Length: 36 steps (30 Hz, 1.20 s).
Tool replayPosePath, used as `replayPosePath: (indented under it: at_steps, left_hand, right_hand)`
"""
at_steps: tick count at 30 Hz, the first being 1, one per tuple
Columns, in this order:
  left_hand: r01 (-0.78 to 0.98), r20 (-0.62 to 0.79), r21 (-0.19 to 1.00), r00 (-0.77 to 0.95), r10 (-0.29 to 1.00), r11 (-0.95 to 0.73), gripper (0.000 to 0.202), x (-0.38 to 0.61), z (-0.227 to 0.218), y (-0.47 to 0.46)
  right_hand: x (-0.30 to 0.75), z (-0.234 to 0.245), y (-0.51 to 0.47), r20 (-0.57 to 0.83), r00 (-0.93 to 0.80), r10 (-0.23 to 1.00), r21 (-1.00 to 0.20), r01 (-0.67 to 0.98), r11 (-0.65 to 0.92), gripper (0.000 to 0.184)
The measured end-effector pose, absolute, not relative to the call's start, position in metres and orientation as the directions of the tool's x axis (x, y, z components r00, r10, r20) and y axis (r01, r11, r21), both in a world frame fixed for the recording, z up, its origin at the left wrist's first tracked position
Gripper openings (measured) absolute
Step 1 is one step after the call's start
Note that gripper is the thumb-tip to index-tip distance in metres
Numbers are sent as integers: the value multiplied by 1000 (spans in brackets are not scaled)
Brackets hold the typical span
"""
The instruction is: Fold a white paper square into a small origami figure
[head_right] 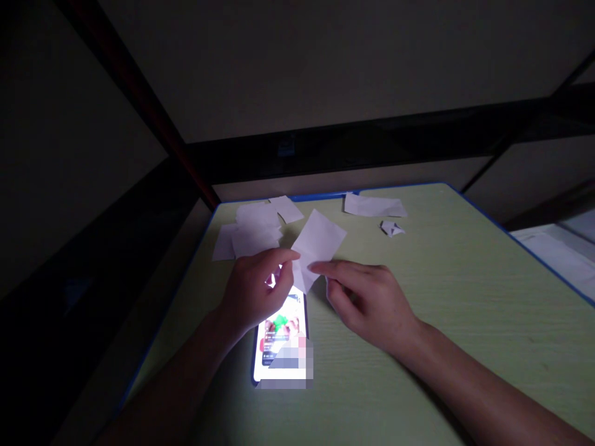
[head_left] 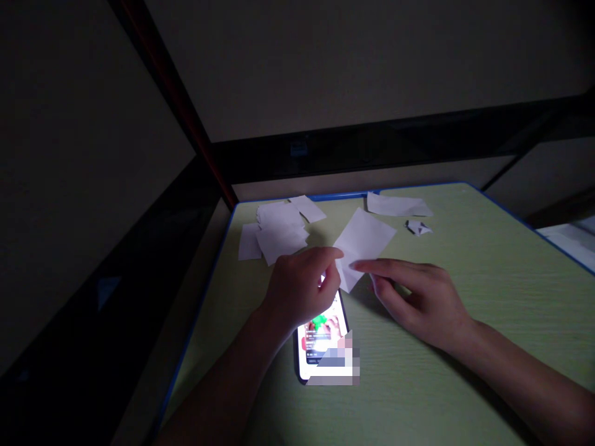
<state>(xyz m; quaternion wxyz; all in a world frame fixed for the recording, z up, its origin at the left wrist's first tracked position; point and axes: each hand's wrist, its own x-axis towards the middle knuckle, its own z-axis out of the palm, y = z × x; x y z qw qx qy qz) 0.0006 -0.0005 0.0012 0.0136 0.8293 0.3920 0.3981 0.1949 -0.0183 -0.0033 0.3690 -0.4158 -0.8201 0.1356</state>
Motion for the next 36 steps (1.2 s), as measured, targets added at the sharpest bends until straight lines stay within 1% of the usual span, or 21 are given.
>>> replayPosePath:
  at_steps: [8,36]
  left_hand:
    - [649,644,328,378,665,-686,18,0,0,-1]
    - [644,636,334,385,669,-688,17,0,0,-1]
  right_hand:
    - [195,-3,-19,485,-384,786,-543,572,615,27]
    - [194,-2,-19,484,-386,785,-526,588,614,27]
